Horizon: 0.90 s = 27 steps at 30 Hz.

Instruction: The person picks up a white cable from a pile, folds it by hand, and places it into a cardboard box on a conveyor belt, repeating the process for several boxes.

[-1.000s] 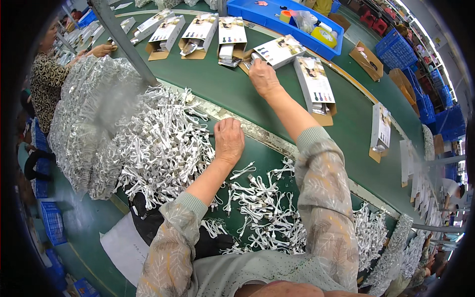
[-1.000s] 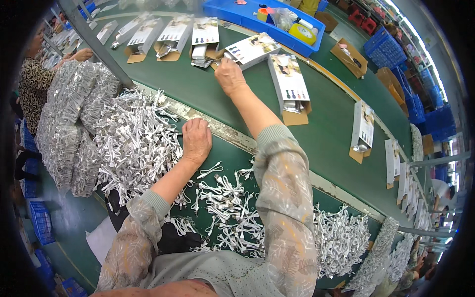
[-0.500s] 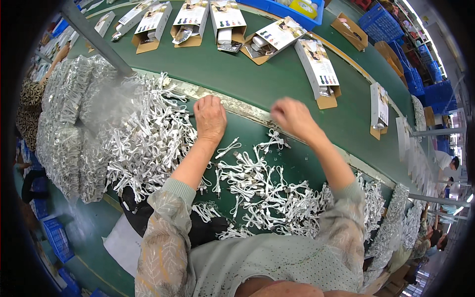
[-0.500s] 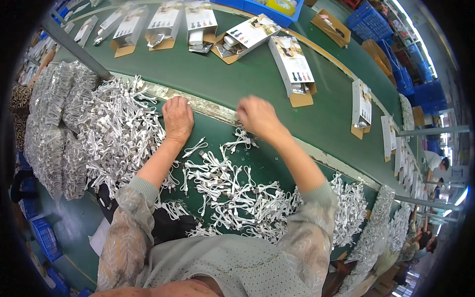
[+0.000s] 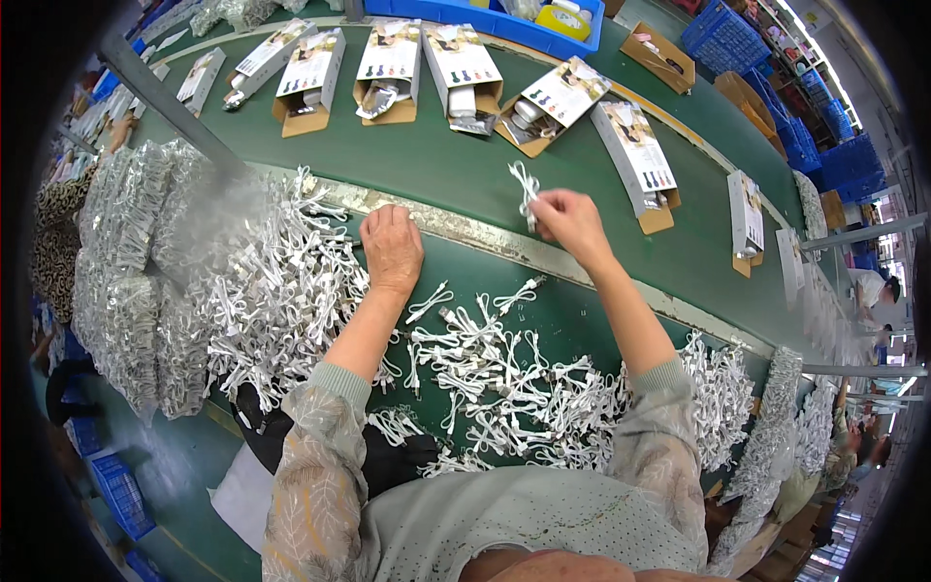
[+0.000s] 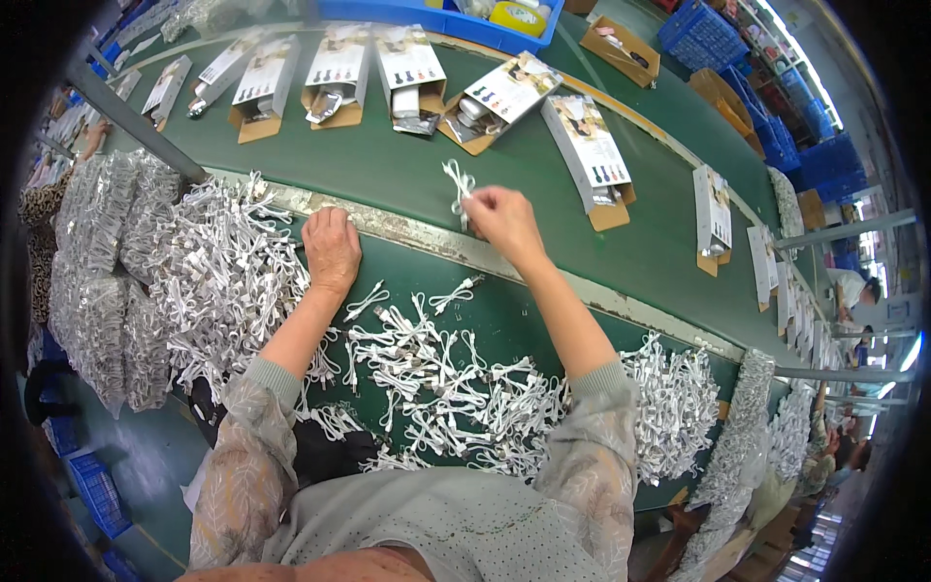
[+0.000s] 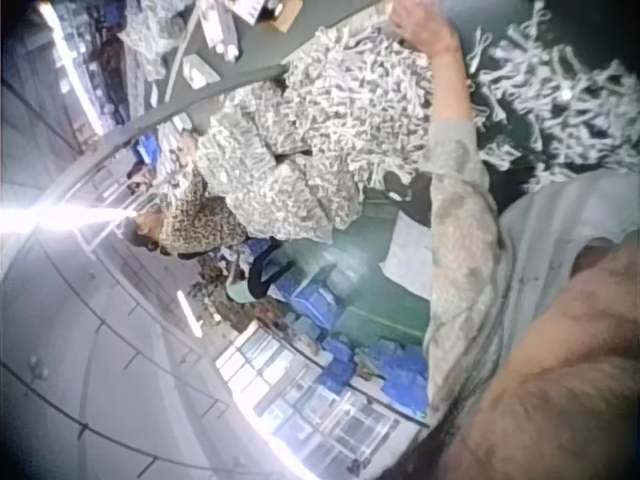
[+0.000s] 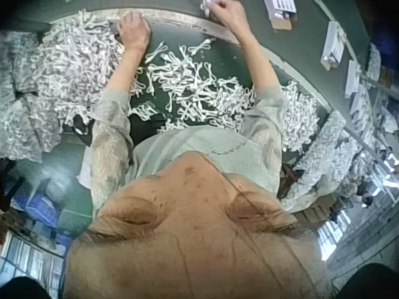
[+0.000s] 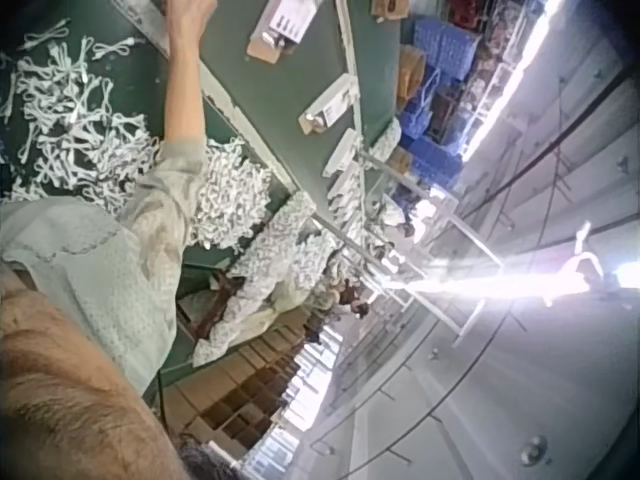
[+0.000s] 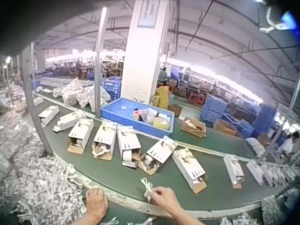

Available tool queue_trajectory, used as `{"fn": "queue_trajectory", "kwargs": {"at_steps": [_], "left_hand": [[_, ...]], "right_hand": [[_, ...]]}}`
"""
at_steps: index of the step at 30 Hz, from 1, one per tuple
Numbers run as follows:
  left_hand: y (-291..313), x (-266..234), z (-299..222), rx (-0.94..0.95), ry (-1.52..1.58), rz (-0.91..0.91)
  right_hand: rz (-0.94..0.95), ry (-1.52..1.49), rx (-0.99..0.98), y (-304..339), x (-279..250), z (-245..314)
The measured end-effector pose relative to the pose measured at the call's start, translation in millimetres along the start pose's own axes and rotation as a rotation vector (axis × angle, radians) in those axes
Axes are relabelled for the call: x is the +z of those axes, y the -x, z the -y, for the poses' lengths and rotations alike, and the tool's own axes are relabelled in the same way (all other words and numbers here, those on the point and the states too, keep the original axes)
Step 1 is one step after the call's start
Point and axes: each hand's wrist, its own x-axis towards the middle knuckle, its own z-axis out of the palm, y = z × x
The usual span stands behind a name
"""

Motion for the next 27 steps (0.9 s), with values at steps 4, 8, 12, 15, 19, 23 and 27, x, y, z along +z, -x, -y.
{"fn": "queue_trajectory", "kwargs": {"at_steps": [4, 8, 12, 15, 19, 23, 27], "left_hand": [[-2.3, -3.8, -0.5, 0.006, 0.002, -0.012], [-1.6, -2.3, -2.7, 0.015, 0.034, -0.014], [-2.8, -4.4, 0.1, 0.005, 0.039, -0.010], [-3.1, -4.5, 0.8, 0.014, 0.041, -0.027], [-3.1, -5.8, -1.3, 0.026, 0.304, -0.033], [-34.6, -34.8, -113.3, -0.337, 1.078, 0.427], [-48.3, -9.7, -148.1, -0.339, 1.293, 0.572]], "right_hand": [[-0.249, 0.150, -0.122, -78.0, 20.1, 18.1], [-0.478, 0.398, -0.306, -119.5, 25.6, 3.0], [-0.497, 0.447, -0.327, -125.7, 17.6, -5.2], [-0.281, -0.002, -0.131, -109.1, 2.0, -4.6], [0.067, -0.559, 0.071, -60.7, -10.8, 1.2], [0.072, -0.608, 0.091, -8.3, -25.4, 3.9], [0.073, -0.732, 0.056, 8.6, -31.3, -5.6]]}}
